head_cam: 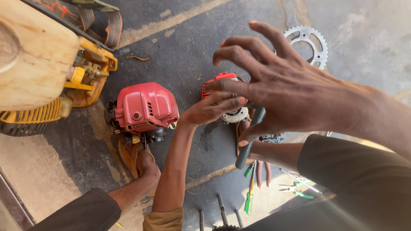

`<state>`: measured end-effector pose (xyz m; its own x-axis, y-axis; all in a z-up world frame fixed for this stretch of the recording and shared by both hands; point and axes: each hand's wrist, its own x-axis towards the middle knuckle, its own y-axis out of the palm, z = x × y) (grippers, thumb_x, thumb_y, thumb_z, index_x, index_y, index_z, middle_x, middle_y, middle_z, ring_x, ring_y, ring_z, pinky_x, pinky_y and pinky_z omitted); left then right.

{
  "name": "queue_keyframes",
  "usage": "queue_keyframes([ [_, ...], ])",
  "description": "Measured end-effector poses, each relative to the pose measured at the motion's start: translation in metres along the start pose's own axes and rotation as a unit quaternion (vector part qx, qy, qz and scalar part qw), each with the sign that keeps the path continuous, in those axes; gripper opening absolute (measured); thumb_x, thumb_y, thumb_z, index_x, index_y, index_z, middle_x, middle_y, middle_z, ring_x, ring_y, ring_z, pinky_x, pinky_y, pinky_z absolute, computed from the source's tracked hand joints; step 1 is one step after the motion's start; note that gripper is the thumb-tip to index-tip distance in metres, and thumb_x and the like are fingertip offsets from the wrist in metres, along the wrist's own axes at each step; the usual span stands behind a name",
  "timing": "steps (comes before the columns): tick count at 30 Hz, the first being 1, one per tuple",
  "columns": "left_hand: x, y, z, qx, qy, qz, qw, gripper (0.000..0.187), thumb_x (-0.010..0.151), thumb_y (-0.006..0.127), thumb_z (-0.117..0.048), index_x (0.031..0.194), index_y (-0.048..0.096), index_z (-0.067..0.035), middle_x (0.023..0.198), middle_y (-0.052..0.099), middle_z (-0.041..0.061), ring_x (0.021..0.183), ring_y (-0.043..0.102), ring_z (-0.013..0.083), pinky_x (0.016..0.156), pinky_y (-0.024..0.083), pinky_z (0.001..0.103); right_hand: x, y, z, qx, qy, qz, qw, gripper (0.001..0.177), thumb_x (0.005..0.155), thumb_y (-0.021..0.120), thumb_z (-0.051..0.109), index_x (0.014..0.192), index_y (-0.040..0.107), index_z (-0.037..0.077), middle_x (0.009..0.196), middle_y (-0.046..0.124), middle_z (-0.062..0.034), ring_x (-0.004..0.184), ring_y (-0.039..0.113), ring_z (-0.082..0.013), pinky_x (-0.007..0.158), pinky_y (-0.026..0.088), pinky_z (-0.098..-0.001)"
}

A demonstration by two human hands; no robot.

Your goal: The person sits on the floor and cleans a small red engine with a cloth. They then use a T-handle wrench to loosen and remove a bolt from the engine's flywheel area.

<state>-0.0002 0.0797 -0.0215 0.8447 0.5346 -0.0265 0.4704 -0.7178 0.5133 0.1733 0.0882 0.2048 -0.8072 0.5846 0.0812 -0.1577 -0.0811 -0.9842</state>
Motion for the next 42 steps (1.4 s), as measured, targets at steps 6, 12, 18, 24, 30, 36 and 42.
queue_keyframes([
  [6,-0.003,0.042,-0.001,0.076,0.118,-0.152,0.978,0.034,0.107,0.065,-0.019,0.135,0.067,0.000,0.106,0.069,-0.003,0.104,0.064,0.0059,0.097,0.054,0.025,-0.030,-0.020,0.031,-0.118,0.281,0.105,0.947,0.122,0.053,0.081,0.072,0.147,0.051,0.000,0.124,0.052,-0.0151,0.111,0.053,-0.0285,0.089,0.047,-0.0480],
  [12,-0.005,0.059,0.004,0.147,0.155,-0.199,0.957,0.030,0.098,0.069,-0.010,0.126,0.068,0.001,0.104,0.071,-0.002,0.100,0.067,0.0065,0.091,0.055,0.024,-0.042,-0.013,0.041,0.032,0.140,0.057,0.988,0.039,0.076,0.080,0.017,0.114,0.071,0.011,0.090,0.054,-0.0028,0.071,0.058,-0.0189,0.064,0.053,-0.0399],
  [18,-0.021,0.077,-0.011,0.118,0.176,-0.204,0.956,0.021,0.107,0.066,-0.016,0.119,0.071,0.000,0.099,0.067,-0.001,0.096,0.062,0.0079,0.089,0.053,0.025,-0.055,-0.024,0.049,0.003,0.084,-0.102,0.991,0.013,0.070,0.077,0.000,0.075,0.066,0.007,0.075,0.049,-0.0048,0.072,0.056,-0.0226,0.064,0.045,-0.0423],
  [24,-0.016,0.087,-0.015,0.060,0.192,-0.208,0.957,0.029,0.102,0.064,-0.022,0.124,0.063,-0.004,0.116,0.068,0.000,0.113,0.062,0.0089,0.105,0.049,0.028,-0.055,-0.056,0.072,-0.084,0.070,-0.136,0.985,0.010,0.078,0.075,0.004,0.085,0.072,0.010,0.081,0.054,-0.0031,0.076,0.058,-0.0221,0.066,0.047,-0.0396],
  [30,-0.012,0.084,0.000,0.082,0.185,-0.183,0.962,0.026,0.104,0.068,-0.016,0.123,0.068,0.001,0.115,0.071,0.004,0.116,0.066,0.0141,0.108,0.054,0.032,-0.062,-0.070,0.105,-0.077,0.228,-0.150,0.959,0.017,0.094,0.073,0.016,0.109,0.076,0.011,0.089,0.063,-0.0037,0.073,0.064,-0.0223,0.060,0.047,-0.0401],
  [36,-0.006,0.086,0.002,0.107,0.175,-0.234,0.950,0.030,0.099,0.070,-0.017,0.126,0.067,-0.005,0.111,0.074,0.004,0.107,0.070,0.0119,0.098,0.057,0.028,-0.062,-0.055,0.080,-0.001,0.353,-0.066,0.933,0.029,0.097,0.069,0.034,0.108,0.073,0.008,0.091,0.072,-0.0054,0.062,0.068,-0.0221,0.055,0.049,-0.0415],
  [42,-0.005,0.090,-0.015,0.186,0.201,-0.237,0.932,0.024,0.097,0.074,-0.012,0.116,0.071,0.001,0.105,0.071,0.006,0.102,0.071,0.0130,0.092,0.061,0.029,-0.055,-0.041,0.072,0.014,0.408,0.023,0.913,0.035,0.098,0.066,0.045,0.106,0.074,0.012,0.079,0.073,-0.0042,0.062,0.068,-0.0213,0.055,0.048,-0.0408],
])
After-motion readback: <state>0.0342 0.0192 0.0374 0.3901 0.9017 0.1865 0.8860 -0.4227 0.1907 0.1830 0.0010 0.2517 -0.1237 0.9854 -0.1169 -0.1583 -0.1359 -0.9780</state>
